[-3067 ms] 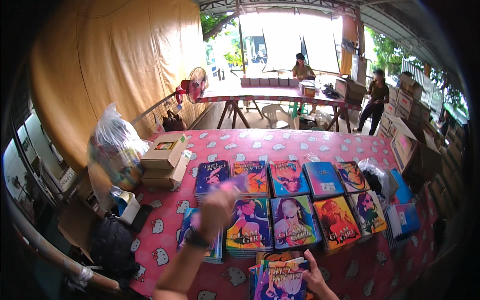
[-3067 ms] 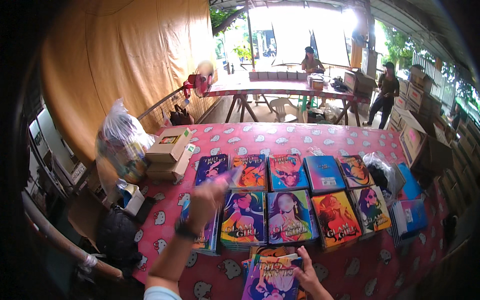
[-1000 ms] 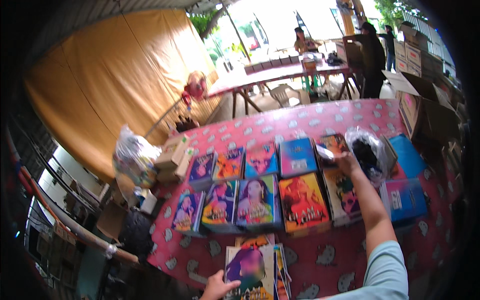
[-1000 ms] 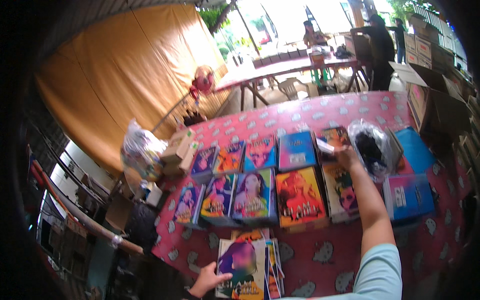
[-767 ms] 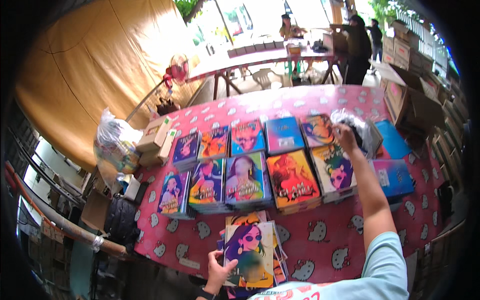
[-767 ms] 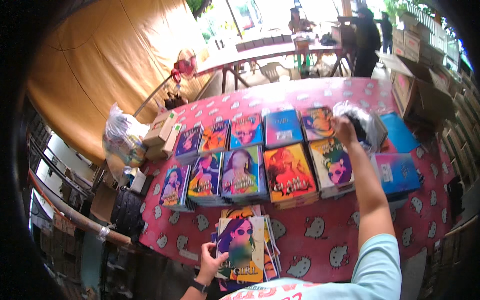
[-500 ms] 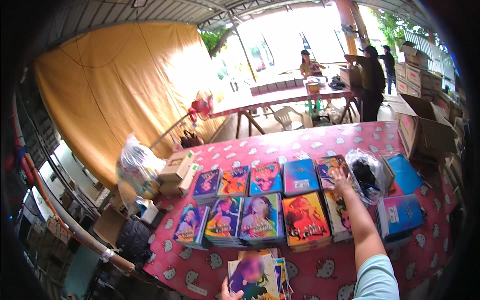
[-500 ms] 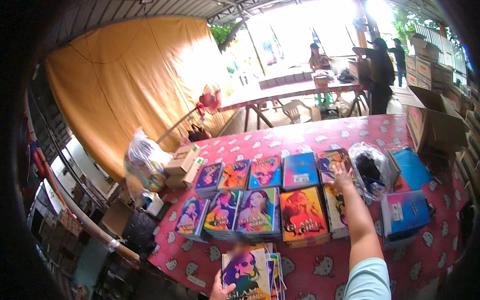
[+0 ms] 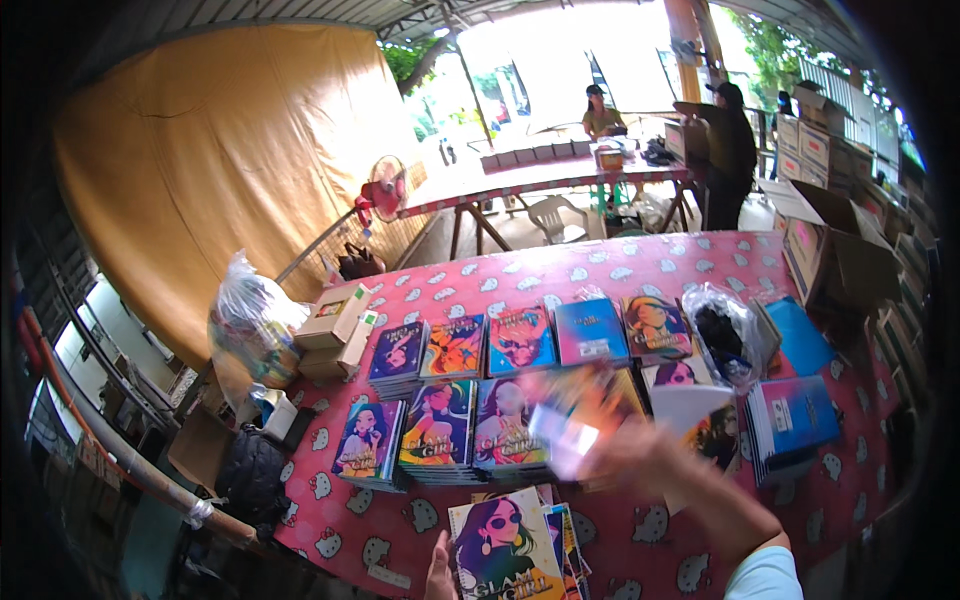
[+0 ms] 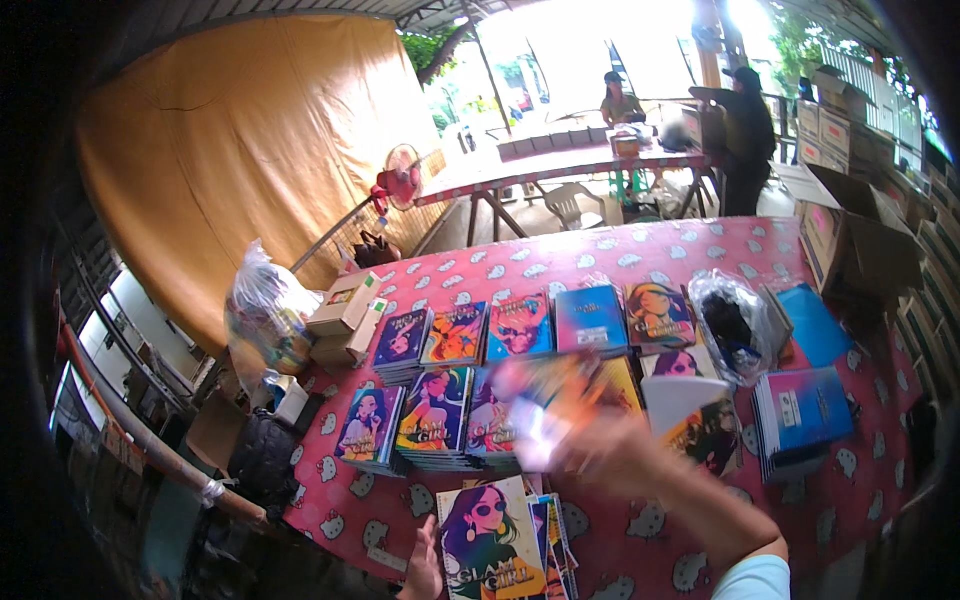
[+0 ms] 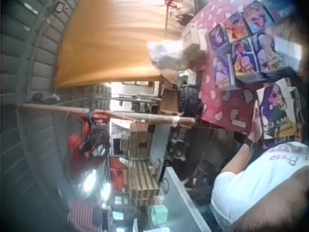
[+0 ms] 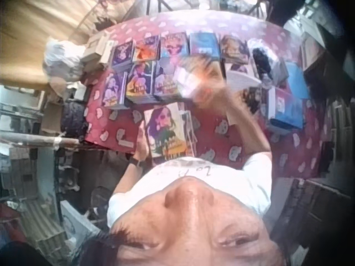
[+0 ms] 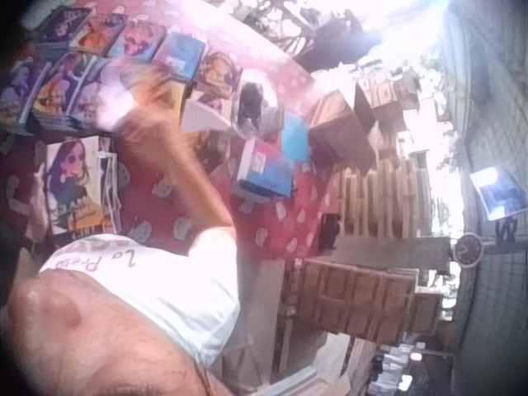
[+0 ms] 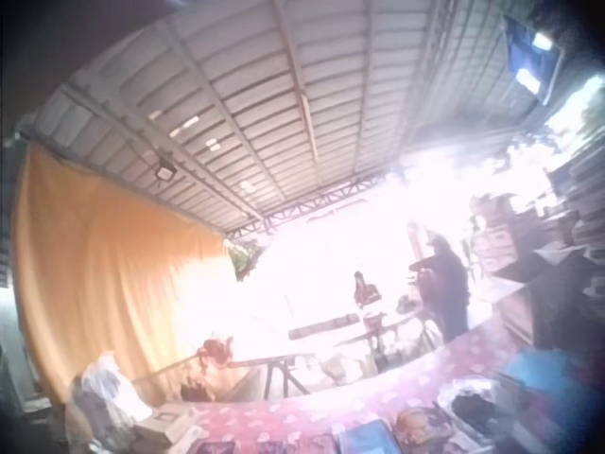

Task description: The person organizes stacks of notebooks on a table, picking them up individually or in small groups to rearrange their order and alignment.

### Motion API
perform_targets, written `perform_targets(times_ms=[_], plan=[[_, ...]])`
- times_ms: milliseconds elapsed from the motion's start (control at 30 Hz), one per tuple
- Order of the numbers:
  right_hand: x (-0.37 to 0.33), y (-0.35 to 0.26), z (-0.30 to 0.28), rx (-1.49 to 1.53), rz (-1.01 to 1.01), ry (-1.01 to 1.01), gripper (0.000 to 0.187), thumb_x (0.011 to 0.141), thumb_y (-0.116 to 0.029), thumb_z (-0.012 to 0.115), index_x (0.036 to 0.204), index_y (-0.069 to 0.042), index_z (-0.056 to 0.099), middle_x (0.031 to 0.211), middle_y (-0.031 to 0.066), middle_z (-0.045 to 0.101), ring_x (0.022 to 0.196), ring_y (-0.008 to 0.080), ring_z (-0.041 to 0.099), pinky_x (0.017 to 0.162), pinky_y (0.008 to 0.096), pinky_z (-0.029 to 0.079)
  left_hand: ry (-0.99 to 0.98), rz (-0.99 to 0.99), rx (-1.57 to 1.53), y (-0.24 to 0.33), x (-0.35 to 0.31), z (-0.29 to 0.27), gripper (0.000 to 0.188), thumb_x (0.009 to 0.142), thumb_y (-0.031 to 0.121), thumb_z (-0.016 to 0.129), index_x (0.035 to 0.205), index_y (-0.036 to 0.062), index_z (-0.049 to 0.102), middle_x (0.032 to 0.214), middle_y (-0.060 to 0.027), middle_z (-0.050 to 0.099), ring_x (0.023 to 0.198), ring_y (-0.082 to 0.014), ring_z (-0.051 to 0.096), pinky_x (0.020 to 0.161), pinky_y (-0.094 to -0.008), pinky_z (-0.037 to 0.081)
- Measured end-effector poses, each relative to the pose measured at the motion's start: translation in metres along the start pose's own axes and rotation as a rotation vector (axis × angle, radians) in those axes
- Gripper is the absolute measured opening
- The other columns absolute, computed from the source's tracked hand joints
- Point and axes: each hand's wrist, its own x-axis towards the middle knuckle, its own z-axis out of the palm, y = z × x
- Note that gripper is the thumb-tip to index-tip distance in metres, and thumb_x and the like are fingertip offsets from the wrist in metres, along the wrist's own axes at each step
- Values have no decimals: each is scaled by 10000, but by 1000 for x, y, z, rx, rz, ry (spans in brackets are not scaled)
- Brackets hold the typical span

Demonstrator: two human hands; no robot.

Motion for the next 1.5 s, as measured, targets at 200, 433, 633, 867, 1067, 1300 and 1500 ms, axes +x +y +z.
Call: perform_targets(times_ms=[200, 433, 633, 867, 1067, 1300, 1500], plan=[[-27, -87, 124, 389, -128, -342, 624, 719, -365, 689, 1242, -88, 490, 1296, 101, 467, 1243, 241, 391, 1010, 456, 279, -207, 36, 502, -6, 32, -19, 835, 813, 94, 602, 1419, 7, 34, 1269, -152, 428, 1096, -197, 473, 926, -285, 397], [-177, 9, 30, -277, 1038, 179, 528, 680, -241, 729, 1134, -43, 547, 1214, 155, 522, 1133, 301, 477, 962, 428, 383, -209, 206, 1227, 9, 15, -17, 942, 714, 257, 725, 1417, 10, 149, 1419, -222, 232, 1304, -300, 262, 1064, -372, 225], [-291, -59, 42, -400, 1744, -143, 895, 552, -354, 814, 1267, -37, 378, 1331, 201, 354, 1229, 341, 351, 967, 500, 333, -157, 332, 1219, 36, 50, 10, 697, 695, 310, 736, 1277, 75, 434, 1428, -236, 201, 1324, -376, 165, 1067, -469, 182], [-276, -54, 15, 85, 1340, 157, 396, 626, -141, 774, 931, 3, 565, 900, 125, 596, 829, 275, 586, 755, 338, 460, -302, 483, 1199, 49, 68, 54, 574, 707, 258, 719, 1199, 44, 515, 1418, -194, 262, 1267, -320, 316, 1040, -418, 261], [-143, 2, -62, 58, 614, 611, 195, 704, 30, 641, 888, -34, 642, 859, 88, 624, 820, 210, 600, 745, 305, 464, -180, 369, 923, 58, 65, 43, 476, 709, 193, 717, 1132, 40, 560, 1383, -191, 325, 1235, -302, 374, 1014, -383, 291], [-167, 144, -29, -87, 826, 35, 268, 764, -172, 641, 1028, -210, 667, 1260, 61, 539, 1293, 270, 343, 1036, 491, 279, -99, 348, 905, 64, 50, 30, 463, 728, 178, 682, 1152, 63, 535, 1412, -140, 292, 1272, -279, 334, 999, -471, 284], [-81, 92, 10, -416, 816, -289, 487, 741, -344, 655, 1183, -158, 567, 1354, 106, 425, 1341, 305, 217, 1032, 653, 54, -35, 388, 964, 53, 61, 8, 439, 703, 173, 712, 1099, 40, 577, 1364, -181, 353, 1216, -294, 393, 994, -386, 315]])
